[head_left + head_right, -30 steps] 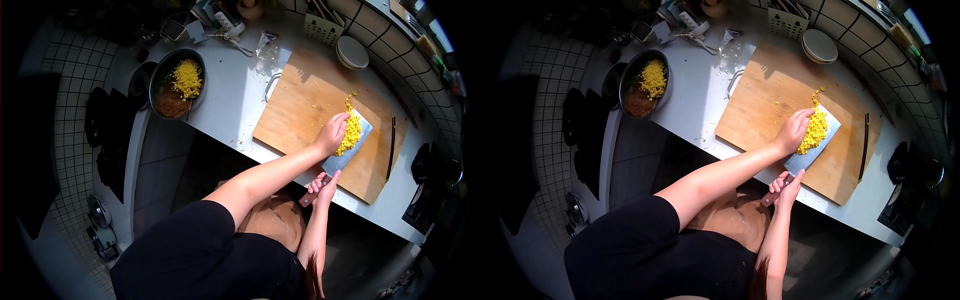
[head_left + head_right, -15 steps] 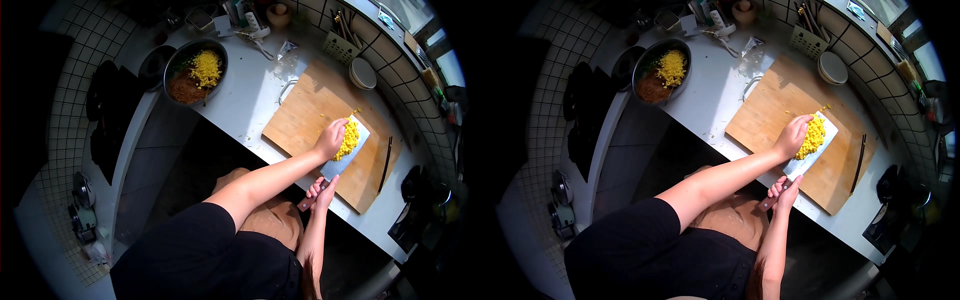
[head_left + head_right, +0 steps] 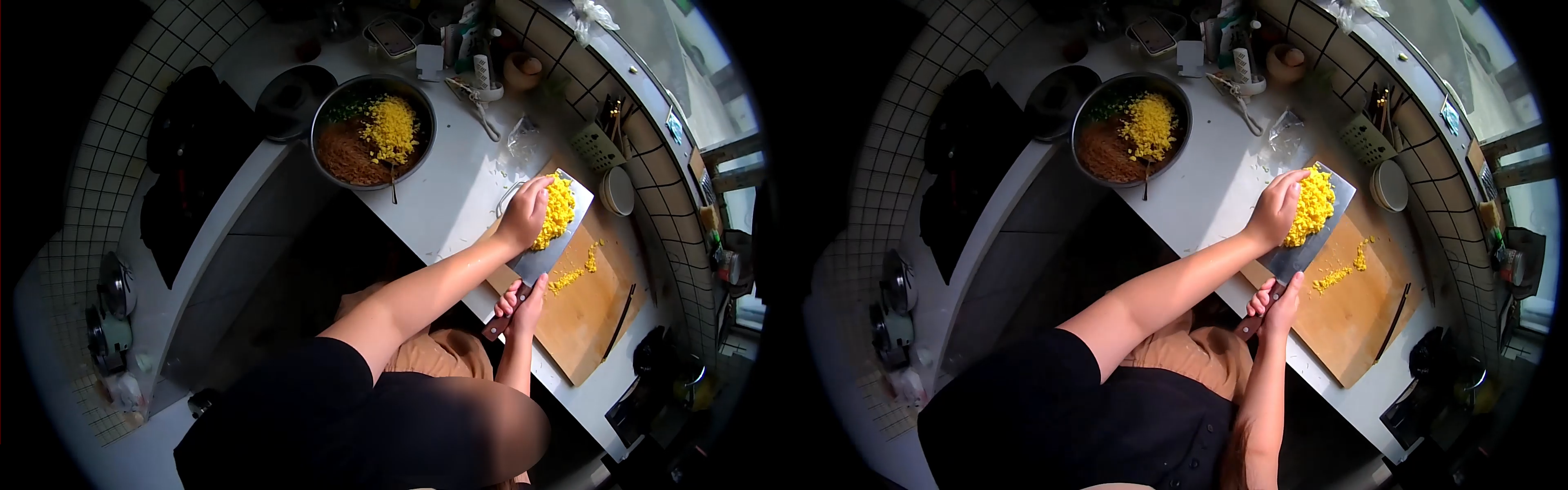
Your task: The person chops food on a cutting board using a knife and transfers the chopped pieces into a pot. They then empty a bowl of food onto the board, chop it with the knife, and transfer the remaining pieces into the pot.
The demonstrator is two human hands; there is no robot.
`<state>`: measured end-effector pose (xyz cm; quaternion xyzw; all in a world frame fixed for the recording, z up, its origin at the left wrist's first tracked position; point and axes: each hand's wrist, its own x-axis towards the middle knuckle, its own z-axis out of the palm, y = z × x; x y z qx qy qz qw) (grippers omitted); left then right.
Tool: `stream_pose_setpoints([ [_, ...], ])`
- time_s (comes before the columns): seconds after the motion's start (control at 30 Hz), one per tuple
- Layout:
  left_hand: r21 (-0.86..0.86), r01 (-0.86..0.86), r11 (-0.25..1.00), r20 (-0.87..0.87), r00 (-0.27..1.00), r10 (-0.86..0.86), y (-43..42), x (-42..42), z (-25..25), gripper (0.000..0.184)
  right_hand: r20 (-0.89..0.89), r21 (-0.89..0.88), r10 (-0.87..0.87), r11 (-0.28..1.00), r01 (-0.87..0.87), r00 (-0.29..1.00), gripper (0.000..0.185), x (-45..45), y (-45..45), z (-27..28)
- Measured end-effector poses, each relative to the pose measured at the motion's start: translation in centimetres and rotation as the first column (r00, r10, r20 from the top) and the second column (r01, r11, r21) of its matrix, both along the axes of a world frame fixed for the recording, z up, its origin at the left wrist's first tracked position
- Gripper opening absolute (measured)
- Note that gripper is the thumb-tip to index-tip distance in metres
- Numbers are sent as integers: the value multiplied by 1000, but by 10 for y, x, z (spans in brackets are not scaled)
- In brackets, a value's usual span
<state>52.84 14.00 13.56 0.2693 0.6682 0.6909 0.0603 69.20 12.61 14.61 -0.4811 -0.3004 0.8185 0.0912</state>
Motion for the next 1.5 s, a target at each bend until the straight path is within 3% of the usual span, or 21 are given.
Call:
stream_pose_setpoints([
  [0.2,-6,-146,989,-76,987,145,-65,-107,20,34,-81,-12,158,987,-160,984,66,-106,-42,15],
  [0.23,-17,-163,986,-61,985,162,-77,-123,22,34,-70,25,191,982,-189,979,66,-123,-51,17],
  [0.33,-62,-206,977,12,978,208,-110,-167,26,36,-88,-85,224,969,-232,971,66,-168,-69,13],
  [0.5,-75,-289,955,92,951,295,-147,-217,6,40,-44,-22,318,948,-319,947,66,-223,-96,14],
  [0.7,4,-334,943,195,925,327,-160,-239,-20,40,23,26,336,941,-336,942,65,-245,-111,10],
  [1.5,3,-363,932,356,871,338,-154,-246,-51,44,200,267,380,866,-423,903,54,-259,-106,21],
])
